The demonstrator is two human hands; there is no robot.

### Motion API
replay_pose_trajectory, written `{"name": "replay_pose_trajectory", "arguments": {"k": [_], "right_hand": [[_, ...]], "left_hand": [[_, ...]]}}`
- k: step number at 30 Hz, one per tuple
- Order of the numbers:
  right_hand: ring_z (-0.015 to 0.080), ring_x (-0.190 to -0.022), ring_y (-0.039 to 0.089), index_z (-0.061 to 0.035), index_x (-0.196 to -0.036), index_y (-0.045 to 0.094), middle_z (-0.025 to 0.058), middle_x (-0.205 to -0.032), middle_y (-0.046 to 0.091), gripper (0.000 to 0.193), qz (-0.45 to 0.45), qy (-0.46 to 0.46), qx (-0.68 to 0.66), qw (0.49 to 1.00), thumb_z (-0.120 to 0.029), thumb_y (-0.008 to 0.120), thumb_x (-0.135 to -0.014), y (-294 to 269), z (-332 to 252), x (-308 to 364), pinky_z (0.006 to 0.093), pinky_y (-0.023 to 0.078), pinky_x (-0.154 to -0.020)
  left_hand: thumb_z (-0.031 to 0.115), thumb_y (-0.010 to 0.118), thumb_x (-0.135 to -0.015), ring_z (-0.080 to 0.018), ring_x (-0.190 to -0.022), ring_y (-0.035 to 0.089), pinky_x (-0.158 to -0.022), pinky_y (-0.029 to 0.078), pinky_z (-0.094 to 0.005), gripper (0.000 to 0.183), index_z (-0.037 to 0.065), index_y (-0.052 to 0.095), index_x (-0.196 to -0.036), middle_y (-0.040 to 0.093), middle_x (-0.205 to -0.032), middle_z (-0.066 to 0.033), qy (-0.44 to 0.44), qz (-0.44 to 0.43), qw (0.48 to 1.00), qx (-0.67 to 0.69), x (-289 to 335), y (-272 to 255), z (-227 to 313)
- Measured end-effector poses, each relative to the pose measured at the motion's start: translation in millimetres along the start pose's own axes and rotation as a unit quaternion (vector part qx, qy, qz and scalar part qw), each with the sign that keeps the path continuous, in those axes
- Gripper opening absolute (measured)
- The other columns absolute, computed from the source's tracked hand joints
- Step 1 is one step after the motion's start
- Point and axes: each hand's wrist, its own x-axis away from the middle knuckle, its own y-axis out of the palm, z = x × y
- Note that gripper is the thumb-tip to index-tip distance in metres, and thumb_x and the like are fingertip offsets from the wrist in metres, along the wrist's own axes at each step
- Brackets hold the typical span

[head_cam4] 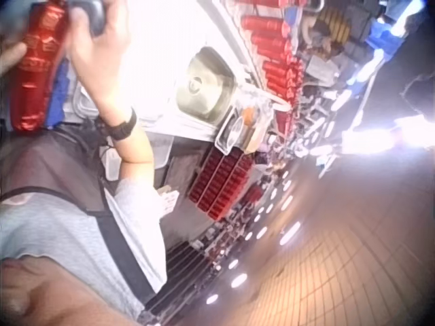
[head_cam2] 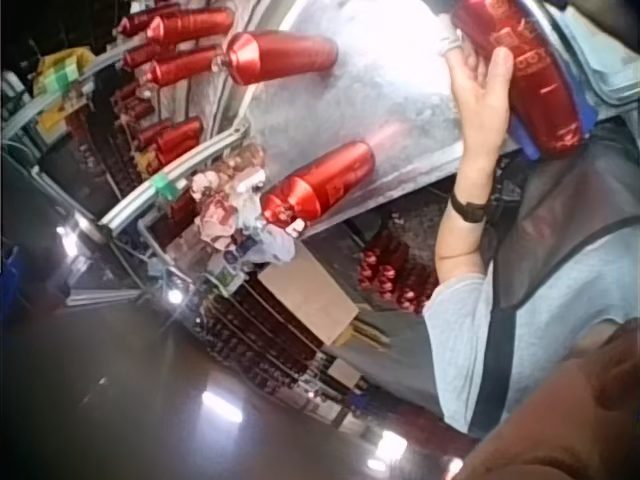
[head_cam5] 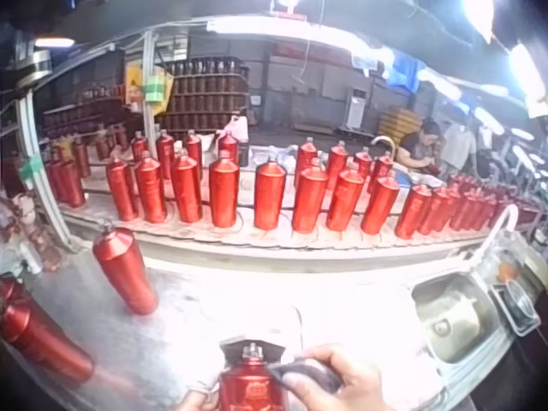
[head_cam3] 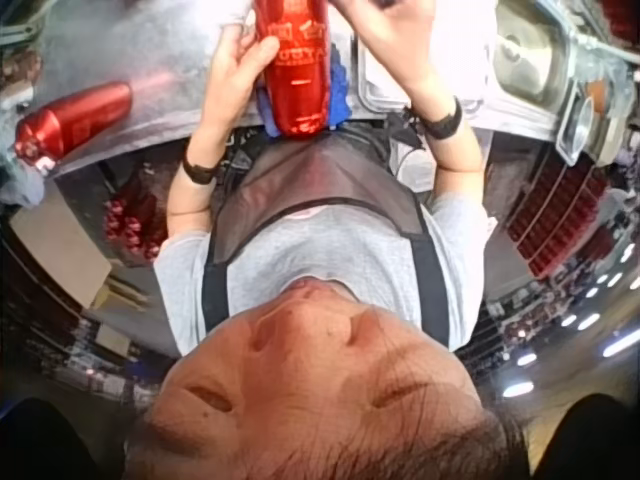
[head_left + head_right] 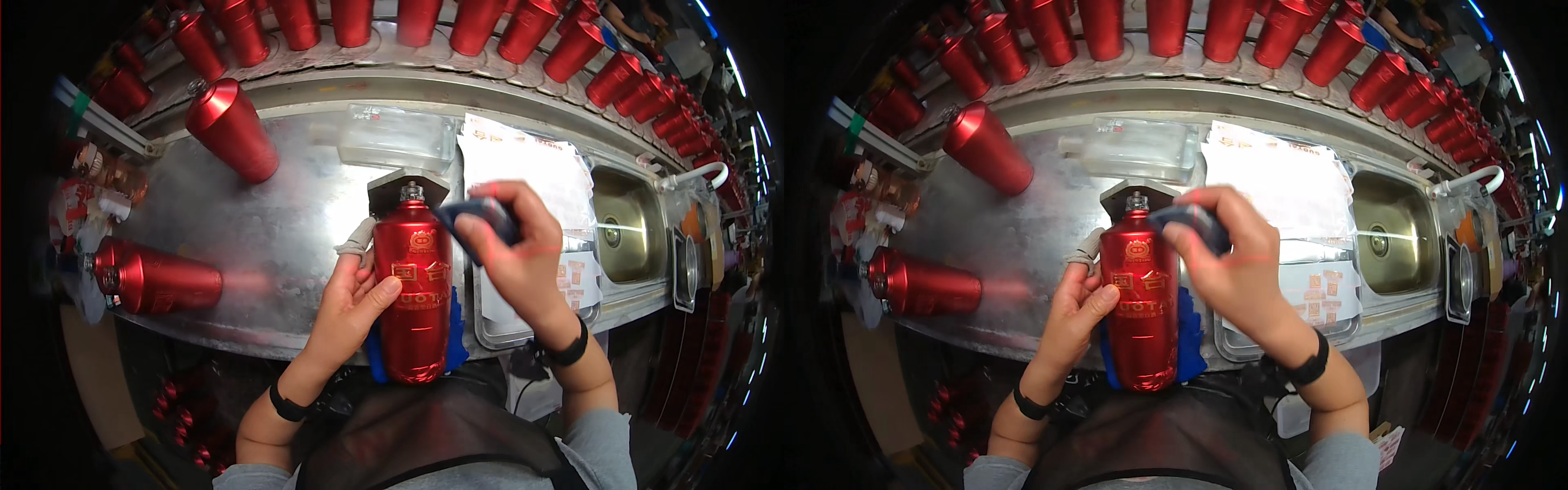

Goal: Applying decorative labels and cleaning red liquor bottles on an assembly line.

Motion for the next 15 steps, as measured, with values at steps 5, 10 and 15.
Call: {"name": "replay_pose_trajectory", "arguments": {"k": [5, 10, 15], "right_hand": [[0.0282, -0.078, 0.067, -0.0027, -0.100, 0.066, 0.0134, -0.088, 0.067, 0.023, -0.050, -0.104, 0.045, 0.992, -0.008, 0.073, -0.079, 13.4, -7.7, 6.5, 0.0335, 0.053, -0.071], [0.0255, -0.074, 0.067, -0.0014, -0.098, 0.064, 0.0130, -0.086, 0.067, 0.022, -0.006, -0.061, 0.024, 0.998, -0.005, 0.073, -0.079, 6.3, 2.7, -15.9, 0.0325, 0.052, -0.068], [0.0285, -0.080, 0.066, -0.0005, -0.100, 0.064, 0.0133, -0.091, 0.067, 0.023, -0.084, -0.124, 0.050, 0.987, -0.003, 0.072, -0.079, 6.3, -12.6, 3.2, 0.0347, 0.052, -0.071]], "left_hand": [[0.005, 0.059, -0.096, -0.0216, -0.131, 0.048, -0.108, 0.040, -0.0330, 0.075, 0.000, 0.013, -0.155, 0.044, -0.142, -0.0164, 0.018, 0.010, 1.000, 0.023, 2.1, 1.3, 0.1], [0.005, 0.060, -0.096, -0.0220, -0.131, 0.048, -0.108, 0.040, -0.0325, 0.074, 0.000, 0.015, -0.155, 0.044, -0.143, -0.0182, 0.024, 0.020, 0.999, 0.038, -1.0, 1.6, -0.6], [0.006, 0.062, -0.096, -0.0230, -0.133, 0.047, -0.109, 0.039, -0.0329, 0.075, 0.000, 0.016, -0.154, 0.041, -0.147, -0.0200, 0.029, 0.014, 0.999, 0.043, -1.9, -1.9, -3.7]]}}
